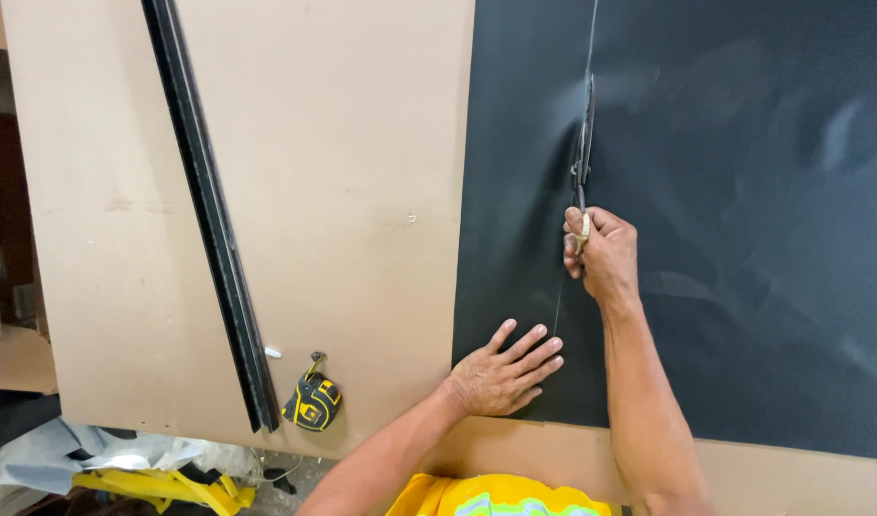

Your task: Cutting long strips of black synthetic fabric using scissors on a workshop cutting table.

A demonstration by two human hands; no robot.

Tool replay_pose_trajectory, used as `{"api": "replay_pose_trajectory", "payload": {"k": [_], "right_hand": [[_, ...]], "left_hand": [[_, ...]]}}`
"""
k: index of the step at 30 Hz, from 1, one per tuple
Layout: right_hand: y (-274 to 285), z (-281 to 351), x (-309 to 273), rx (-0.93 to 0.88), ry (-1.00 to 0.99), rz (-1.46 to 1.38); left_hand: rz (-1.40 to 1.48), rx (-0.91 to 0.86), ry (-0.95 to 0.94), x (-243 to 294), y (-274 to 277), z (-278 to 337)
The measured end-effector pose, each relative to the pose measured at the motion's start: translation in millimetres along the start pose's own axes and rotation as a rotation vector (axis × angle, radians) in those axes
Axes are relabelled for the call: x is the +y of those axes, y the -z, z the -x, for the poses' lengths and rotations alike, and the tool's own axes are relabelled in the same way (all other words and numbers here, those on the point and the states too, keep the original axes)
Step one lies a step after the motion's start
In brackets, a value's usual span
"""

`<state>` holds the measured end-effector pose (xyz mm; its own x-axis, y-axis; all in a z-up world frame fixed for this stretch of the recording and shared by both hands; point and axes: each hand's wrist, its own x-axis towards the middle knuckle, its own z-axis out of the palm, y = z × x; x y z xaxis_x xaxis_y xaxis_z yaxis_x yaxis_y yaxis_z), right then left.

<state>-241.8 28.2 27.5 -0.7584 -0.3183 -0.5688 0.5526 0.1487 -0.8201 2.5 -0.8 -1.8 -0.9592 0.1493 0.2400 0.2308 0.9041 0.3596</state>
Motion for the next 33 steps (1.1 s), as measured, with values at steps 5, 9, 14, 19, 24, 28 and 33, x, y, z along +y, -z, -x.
{"api": "replay_pose_trajectory", "payload": {"k": [5,9,14,19,24,28,33], "right_hand": [[-8.7,-6.2,-26.5,-0.04,-0.016,0.062],[-13.6,-14.1,-42.7,-0.074,-0.053,0.155],[-20.8,-33.2,-52.0,-0.056,-0.057,0.14],[-28.8,-48.1,-63.3,-0.049,-0.067,0.131],[-32.9,-63.7,-72.3,-0.07,-0.059,0.108],[-35.7,-72.5,-79.8,-0.073,-0.049,0.088],[-40.2,-87.1,-87.2,-0.073,-0.047,0.111]], "left_hand": [[0.011,-0.054,-0.035,-3.6,14.0,-3.9],[0.018,-0.11,-0.066,-5.9,22.9,-7.5],[0.036,-0.114,-0.068,-6.1,23.6,-8.0],[0.043,-0.1,-0.069,-6.4,24.0,-8.2],[0.083,-0.091,-0.062,-6.5,27.7,-9.9],[0.105,-0.124,-0.051,-4.7,24.8,-8.7],[0.146,-0.112,-0.037,-4.8,24.3,-8.6]]}}
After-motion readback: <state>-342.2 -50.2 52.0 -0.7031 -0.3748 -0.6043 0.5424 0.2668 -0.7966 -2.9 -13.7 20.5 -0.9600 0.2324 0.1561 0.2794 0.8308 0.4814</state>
